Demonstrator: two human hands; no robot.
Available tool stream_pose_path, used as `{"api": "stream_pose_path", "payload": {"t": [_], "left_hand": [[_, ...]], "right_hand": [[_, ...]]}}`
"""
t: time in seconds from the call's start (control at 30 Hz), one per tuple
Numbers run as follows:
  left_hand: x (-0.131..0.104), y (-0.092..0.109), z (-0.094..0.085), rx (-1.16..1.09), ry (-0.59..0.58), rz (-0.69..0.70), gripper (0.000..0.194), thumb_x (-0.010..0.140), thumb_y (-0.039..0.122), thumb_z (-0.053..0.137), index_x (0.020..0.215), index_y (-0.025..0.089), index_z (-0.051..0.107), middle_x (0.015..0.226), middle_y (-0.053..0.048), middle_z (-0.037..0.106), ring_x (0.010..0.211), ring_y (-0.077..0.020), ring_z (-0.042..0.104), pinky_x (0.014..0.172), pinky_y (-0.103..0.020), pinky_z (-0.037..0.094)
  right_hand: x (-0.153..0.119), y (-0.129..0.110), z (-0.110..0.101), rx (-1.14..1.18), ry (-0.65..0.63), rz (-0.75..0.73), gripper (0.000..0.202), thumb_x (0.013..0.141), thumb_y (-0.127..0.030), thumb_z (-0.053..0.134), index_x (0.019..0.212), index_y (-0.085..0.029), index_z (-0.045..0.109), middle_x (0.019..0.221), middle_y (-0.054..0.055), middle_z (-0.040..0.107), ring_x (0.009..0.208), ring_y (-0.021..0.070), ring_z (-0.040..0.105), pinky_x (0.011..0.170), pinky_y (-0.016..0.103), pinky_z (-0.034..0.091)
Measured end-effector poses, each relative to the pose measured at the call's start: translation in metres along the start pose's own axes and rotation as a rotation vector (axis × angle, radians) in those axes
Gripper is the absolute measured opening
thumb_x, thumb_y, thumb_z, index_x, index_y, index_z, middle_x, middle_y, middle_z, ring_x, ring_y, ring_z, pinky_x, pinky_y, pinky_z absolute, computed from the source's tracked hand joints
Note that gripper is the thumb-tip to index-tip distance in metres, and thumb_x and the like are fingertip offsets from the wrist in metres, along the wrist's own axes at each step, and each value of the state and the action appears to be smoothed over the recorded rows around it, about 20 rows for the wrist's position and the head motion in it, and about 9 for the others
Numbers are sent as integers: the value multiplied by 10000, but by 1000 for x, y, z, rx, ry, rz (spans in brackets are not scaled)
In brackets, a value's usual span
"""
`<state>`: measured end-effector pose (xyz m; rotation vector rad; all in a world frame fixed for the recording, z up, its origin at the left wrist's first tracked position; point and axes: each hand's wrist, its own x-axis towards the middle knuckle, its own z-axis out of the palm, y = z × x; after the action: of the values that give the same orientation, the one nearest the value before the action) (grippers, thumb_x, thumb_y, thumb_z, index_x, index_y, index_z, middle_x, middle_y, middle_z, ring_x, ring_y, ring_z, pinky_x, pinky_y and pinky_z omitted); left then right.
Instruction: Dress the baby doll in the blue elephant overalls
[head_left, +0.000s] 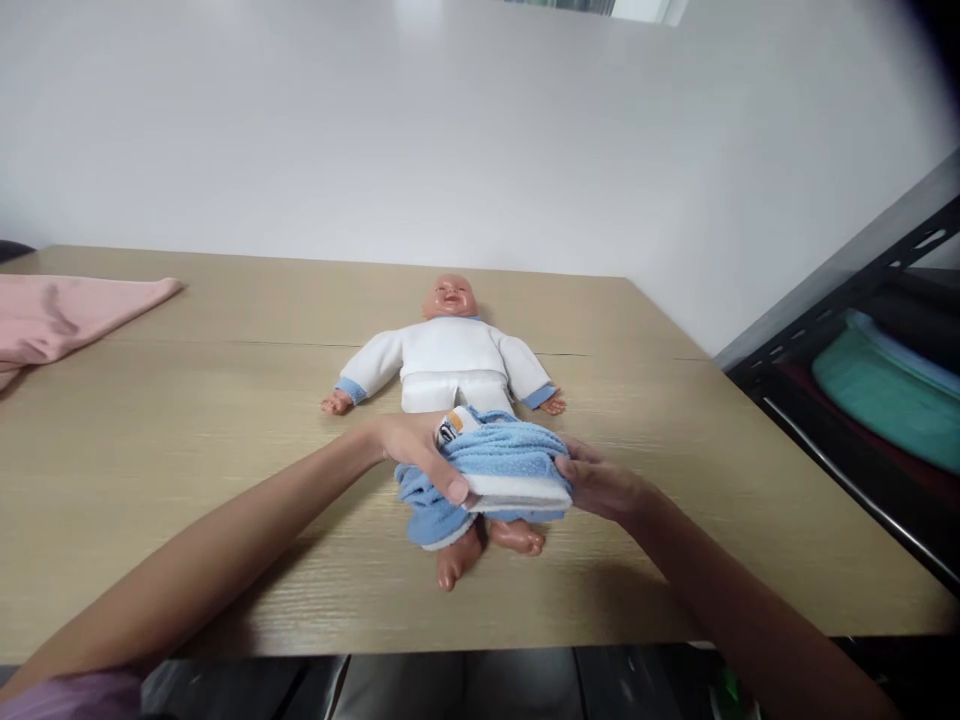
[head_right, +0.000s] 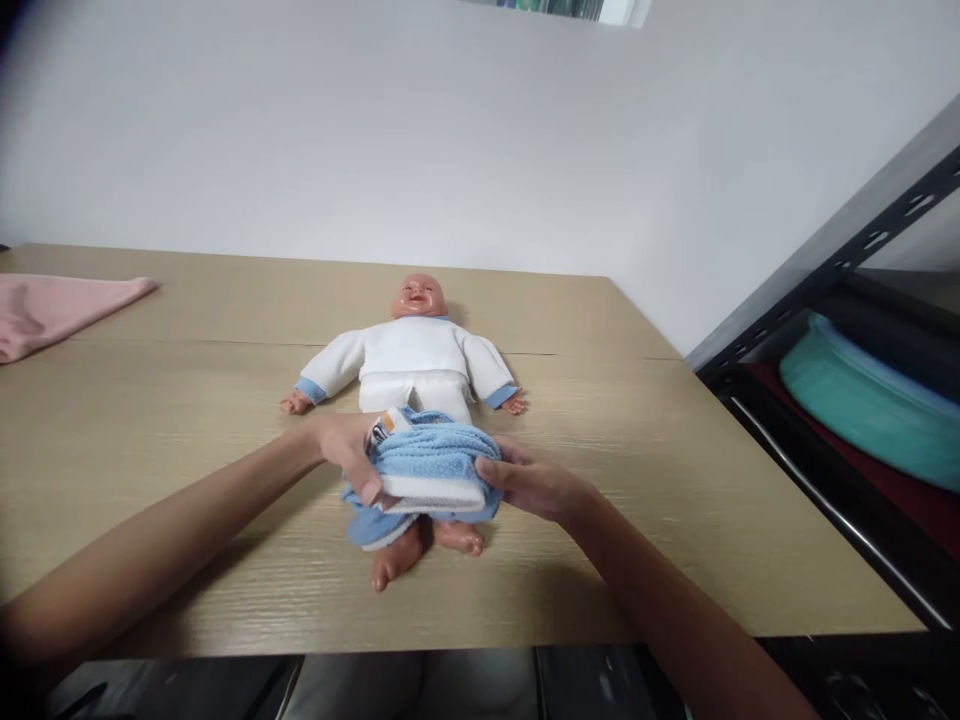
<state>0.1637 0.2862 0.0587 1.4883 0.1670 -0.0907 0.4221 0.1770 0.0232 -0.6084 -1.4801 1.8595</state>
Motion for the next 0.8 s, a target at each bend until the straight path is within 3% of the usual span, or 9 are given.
{"api": "stream_pose_path", "payload": {"t": [0.07, 0.13, 0.27, 0.33, 0.47, 0.57, 0.7, 0.8], "left_hand": [[0, 0, 1, 22, 102, 15, 502, 675, 536, 1023, 1002, 200, 844, 983, -28, 845, 995, -237, 794, 1004, -315, 638], [0, 2, 4, 66, 154, 26, 520, 704, 534, 1007, 1073, 204, 847, 1038, -25, 844, 1055, -246, 782, 1042, -334, 619], [5, 11, 15, 195, 265, 39, 490, 819, 492, 940, 1204, 217, 812, 1123, -36, 833, 1140, -274, 761, 1068, -403, 602], [10, 16, 21, 251, 326, 57, 372, 919, 464, 843, 1178, 202, 792, 1118, -49, 825, 1147, -275, 751, 1054, -407, 595], [14, 20, 33, 392, 274, 52, 212, 954, 315, 707, 1120, 185, 715, 1056, -46, 792, 987, -230, 737, 903, -349, 586], [14, 21, 42, 606, 305, -80, 406, 855, 323, 777, 1214, 198, 635, 1018, -38, 761, 923, -249, 722, 800, -343, 534], [14, 21, 56, 863, 368, -272, 559, 795, 402, 813, 1266, 209, 584, 1018, -69, 736, 925, -307, 712, 752, -360, 484], [15, 20, 66, 949, 396, -334, 615, 781, 418, 807, 1304, 226, 546, 943, -60, 707, 868, -329, 694, 712, -363, 461]], "right_hand": [[-1, -8, 7, -67, -23, -3, 581, 900, -698, 829, 1153, -179, 774, 870, 50, 747, 719, 198, 670, 679, 329, 567], [-3, -15, 16, -190, 99, 2, 493, 860, -575, 908, 1143, -192, 780, 915, 50, 771, 802, 227, 714, 755, 355, 605], [-9, -18, 42, -553, 683, -95, 284, 924, -331, 769, 1184, -218, 771, 1046, 45, 805, 938, 248, 736, 865, 363, 610], [-13, -14, 60, -724, 875, -131, 268, 915, -296, 694, 1154, -203, 773, 1009, 46, 796, 917, 255, 723, 857, 360, 595], [-28, 13, 103, -725, 943, 10, 300, 958, -385, 670, 1152, -193, 794, 938, 66, 792, 890, 293, 743, 816, 369, 592], [-44, 45, 125, -660, 1008, 83, 353, 971, -486, 708, 1154, -201, 809, 827, 85, 760, 806, 320, 721, 724, 383, 577], [-63, 76, 124, -807, 1206, 50, 232, 922, -407, 797, 1111, -272, 787, 961, 125, 762, 895, 360, 700, 787, 424, 564], [-68, 84, 115, -918, 1231, 43, 208, 930, -356, 743, 1122, -279, 752, 1220, 159, 737, 1073, 381, 705, 874, 444, 578]]}}
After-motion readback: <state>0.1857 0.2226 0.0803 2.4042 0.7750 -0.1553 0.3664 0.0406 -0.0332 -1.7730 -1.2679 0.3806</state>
